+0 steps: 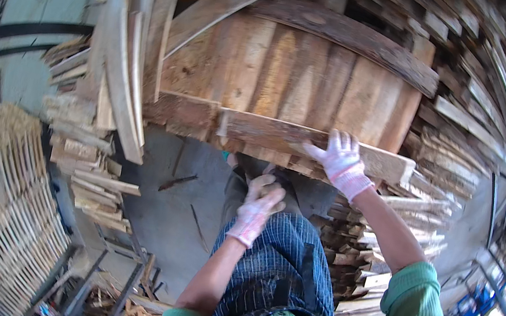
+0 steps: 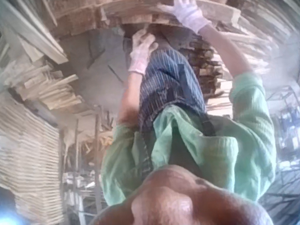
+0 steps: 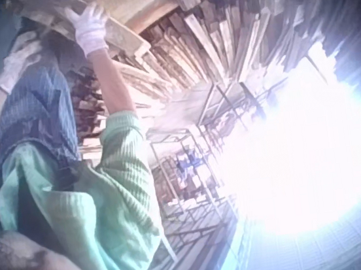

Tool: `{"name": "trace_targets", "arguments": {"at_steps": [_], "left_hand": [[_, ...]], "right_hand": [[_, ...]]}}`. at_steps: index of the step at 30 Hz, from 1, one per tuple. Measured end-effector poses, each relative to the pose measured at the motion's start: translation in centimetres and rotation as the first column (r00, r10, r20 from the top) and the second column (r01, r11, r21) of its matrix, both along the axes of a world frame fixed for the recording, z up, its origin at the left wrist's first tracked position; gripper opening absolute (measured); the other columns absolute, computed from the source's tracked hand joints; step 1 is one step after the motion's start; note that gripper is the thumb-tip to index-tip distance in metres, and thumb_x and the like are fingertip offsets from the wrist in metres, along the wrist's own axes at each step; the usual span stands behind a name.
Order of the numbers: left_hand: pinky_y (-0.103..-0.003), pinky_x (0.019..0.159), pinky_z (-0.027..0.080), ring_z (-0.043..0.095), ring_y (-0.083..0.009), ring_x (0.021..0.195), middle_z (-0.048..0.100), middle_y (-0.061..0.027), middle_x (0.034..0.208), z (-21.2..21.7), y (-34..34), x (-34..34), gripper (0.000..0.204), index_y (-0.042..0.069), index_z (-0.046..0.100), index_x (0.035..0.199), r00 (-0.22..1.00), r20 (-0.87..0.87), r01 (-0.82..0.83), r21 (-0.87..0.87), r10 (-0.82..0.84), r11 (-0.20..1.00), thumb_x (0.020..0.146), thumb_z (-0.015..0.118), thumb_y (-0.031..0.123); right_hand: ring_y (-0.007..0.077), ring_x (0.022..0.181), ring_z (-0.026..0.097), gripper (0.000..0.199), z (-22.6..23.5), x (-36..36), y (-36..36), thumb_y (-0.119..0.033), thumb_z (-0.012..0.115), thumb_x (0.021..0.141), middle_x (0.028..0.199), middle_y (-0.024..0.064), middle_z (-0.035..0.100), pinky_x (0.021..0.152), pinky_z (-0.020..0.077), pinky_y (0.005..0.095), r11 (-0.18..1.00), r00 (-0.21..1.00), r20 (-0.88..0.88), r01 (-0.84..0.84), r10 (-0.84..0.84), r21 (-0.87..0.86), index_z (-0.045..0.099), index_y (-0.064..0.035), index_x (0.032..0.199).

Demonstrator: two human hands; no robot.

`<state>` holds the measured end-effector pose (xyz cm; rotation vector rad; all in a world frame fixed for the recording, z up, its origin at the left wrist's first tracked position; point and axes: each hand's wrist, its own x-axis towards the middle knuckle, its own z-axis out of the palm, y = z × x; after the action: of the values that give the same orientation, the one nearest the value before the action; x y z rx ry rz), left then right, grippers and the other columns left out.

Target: The person picks up wood planks from a horizontal stack and places them onto a separate vertical pile by hand, repeating this process to build the stack.

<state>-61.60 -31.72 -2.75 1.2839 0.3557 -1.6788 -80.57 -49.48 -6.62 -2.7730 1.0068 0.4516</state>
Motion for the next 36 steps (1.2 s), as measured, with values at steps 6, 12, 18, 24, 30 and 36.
{"name": "trace_targets", "arguments": {"at_steps": [6, 12, 18, 24, 30, 36], "left_hand": [[-0.031, 0.071, 0.056, 0.064, -0.0154, 0.089, 0.060, -0.0048, 0.106, -0.5, 3.0, 2.6, 0.041, 0.013, 0.052, 0.125, 0.973, 0.193, 0.072, 0.250, -0.123, 0.966, 0.090, 0.071, 0.003], [-0.034, 0.085, 0.055, 0.063, -0.0202, 0.096, 0.062, -0.0080, 0.113, 0.1, 1.5, 1.2, 0.049, 0.007, 0.050, 0.134, 0.768, 0.528, 0.364, 0.108, -0.364, 0.925, 0.090, 0.071, 0.008], [-0.033, 0.091, 0.054, 0.064, -0.0221, 0.106, 0.063, -0.0102, 0.116, 0.3, -0.2, 2.0, 0.051, 0.003, 0.052, 0.131, 0.604, 0.615, 0.626, 0.027, -0.507, 0.779, 0.086, 0.076, 0.010], [-0.045, 0.104, 0.048, 0.055, -0.0356, 0.124, 0.053, -0.0195, 0.136, 1.0, -7.7, 11.8, 0.060, 0.007, 0.047, 0.139, -0.336, 0.869, 0.757, 0.479, -0.364, 0.444, 0.087, 0.072, 0.020], [-0.052, 0.103, 0.041, 0.042, -0.0355, 0.138, 0.040, -0.0180, 0.151, -4.1, -10.3, 26.8, 0.105, 0.019, 0.022, 0.159, -0.973, 0.220, 0.223, 0.974, -0.067, -0.043, 0.075, 0.082, 0.037], [-0.049, 0.106, 0.043, 0.046, -0.0338, 0.135, 0.047, -0.0150, 0.146, -2.4, -15.8, 26.2, 0.098, 0.015, 0.033, 0.153, -0.930, 0.315, 0.357, 0.895, -0.188, -0.268, 0.072, 0.084, 0.033]], "right_hand": [[0.0407, 0.125, 0.052, 0.060, 1.7, 3.0, -1.3, -0.020, 0.045, 0.100, 0.138, 0.0247, 0.048, 0.100, 0.0394, 0.0640, 0.964, 0.996, -0.086, -0.013, 0.037, 0.264, 0.035, -0.0496, 0.151], [0.0423, 0.133, 0.046, 0.058, 3.3, 3.0, -1.5, -0.019, 0.044, 0.101, 0.143, 0.0236, 0.046, 0.106, 0.0348, 0.0643, 0.955, 0.994, -0.104, 0.014, 0.018, 0.297, 0.035, -0.0448, 0.153], [0.0388, 0.125, 0.053, 0.070, 3.0, -3.1, -1.1, -0.012, 0.054, 0.095, 0.134, 0.0219, 0.050, 0.102, 0.0418, 0.0576, 0.997, 0.997, -0.073, -0.002, 0.007, 0.077, 0.034, -0.0460, 0.152], [0.0370, 0.118, 0.057, 0.068, 0.2, -4.4, -1.0, -0.016, 0.058, 0.091, 0.128, 0.0196, 0.052, 0.097, 0.0439, 0.0557, 0.996, 0.993, -0.109, -0.023, 0.033, 0.091, 0.039, -0.0476, 0.148], [0.0391, 0.109, 0.058, 0.060, 6.8, -5.5, -1.1, -0.026, 0.077, 0.072, 0.115, 0.0178, 0.053, 0.091, 0.0472, 0.0539, 0.987, 0.989, 0.126, -0.098, 0.082, 0.128, 0.061, -0.0415, 0.128], [0.0336, 0.098, 0.061, 0.043, 8.7, -5.7, 1.0, -0.024, 0.069, 0.080, 0.110, 0.0152, 0.055, 0.080, 0.0500, 0.0489, 0.992, 0.971, 0.201, -0.128, 0.130, -0.021, 0.067, -0.0434, 0.118]]}}
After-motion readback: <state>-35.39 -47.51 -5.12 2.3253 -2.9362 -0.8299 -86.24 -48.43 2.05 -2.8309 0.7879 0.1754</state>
